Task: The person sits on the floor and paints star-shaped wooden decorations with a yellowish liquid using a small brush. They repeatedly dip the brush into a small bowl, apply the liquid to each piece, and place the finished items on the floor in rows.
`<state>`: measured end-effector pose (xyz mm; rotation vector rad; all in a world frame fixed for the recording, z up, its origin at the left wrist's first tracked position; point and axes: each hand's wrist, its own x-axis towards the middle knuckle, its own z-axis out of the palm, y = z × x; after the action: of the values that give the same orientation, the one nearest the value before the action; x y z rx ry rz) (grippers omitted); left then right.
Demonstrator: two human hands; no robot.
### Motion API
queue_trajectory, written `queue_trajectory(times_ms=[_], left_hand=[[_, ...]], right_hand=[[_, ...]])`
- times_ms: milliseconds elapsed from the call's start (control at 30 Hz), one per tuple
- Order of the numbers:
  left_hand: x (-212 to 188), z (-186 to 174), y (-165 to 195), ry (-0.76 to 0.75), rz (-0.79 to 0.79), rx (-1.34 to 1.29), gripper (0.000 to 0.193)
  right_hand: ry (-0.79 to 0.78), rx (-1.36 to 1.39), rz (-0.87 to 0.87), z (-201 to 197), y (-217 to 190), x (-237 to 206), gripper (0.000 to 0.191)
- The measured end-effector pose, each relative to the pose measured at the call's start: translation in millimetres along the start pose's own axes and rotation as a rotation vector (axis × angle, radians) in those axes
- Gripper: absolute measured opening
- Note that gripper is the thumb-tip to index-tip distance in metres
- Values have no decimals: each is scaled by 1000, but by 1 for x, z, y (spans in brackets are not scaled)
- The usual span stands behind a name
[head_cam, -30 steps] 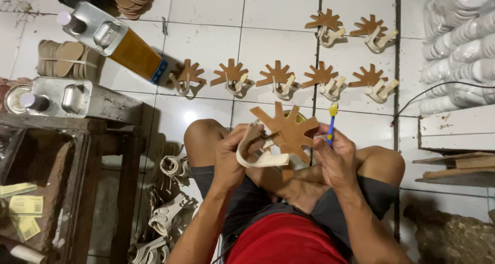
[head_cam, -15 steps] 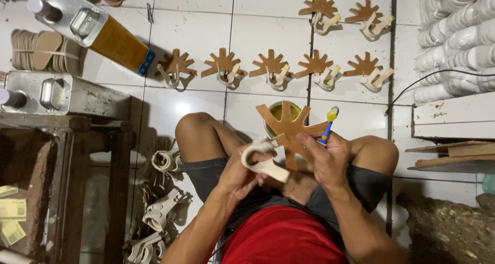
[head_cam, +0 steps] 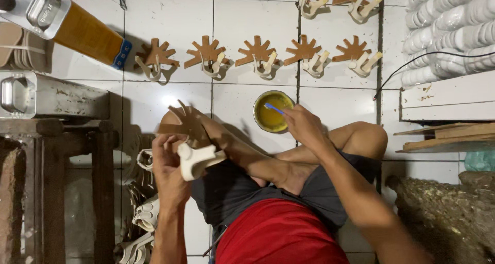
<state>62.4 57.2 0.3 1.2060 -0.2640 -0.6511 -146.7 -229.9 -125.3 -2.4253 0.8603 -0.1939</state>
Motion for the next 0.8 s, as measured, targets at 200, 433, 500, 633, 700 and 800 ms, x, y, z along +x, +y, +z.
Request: queue_trajectory(times_ms=[200, 433, 500, 633, 700, 800], left_hand=[[-6, -15, 15, -97, 110, 172, 40], [-1, -7, 17, -11, 158, 217, 28], [8, 2, 21, 65, 194, 153, 33], [26, 41, 21, -381, 326, 320, 31], [24, 78, 10, -536, 291, 329, 32], [22, 114, 4, -564, 178, 278, 27]], right_hand=[[-75, -271, -52, 2, -2, 5, 15], [-30, -327, 115, -93, 22, -63, 34], [342, 0, 42, -128, 25, -73, 29], [636, 556, 371, -166, 3, -106, 27], [700, 665, 334, -166, -15, -107, 28], [688, 758, 185, -159, -45, -102, 29]])
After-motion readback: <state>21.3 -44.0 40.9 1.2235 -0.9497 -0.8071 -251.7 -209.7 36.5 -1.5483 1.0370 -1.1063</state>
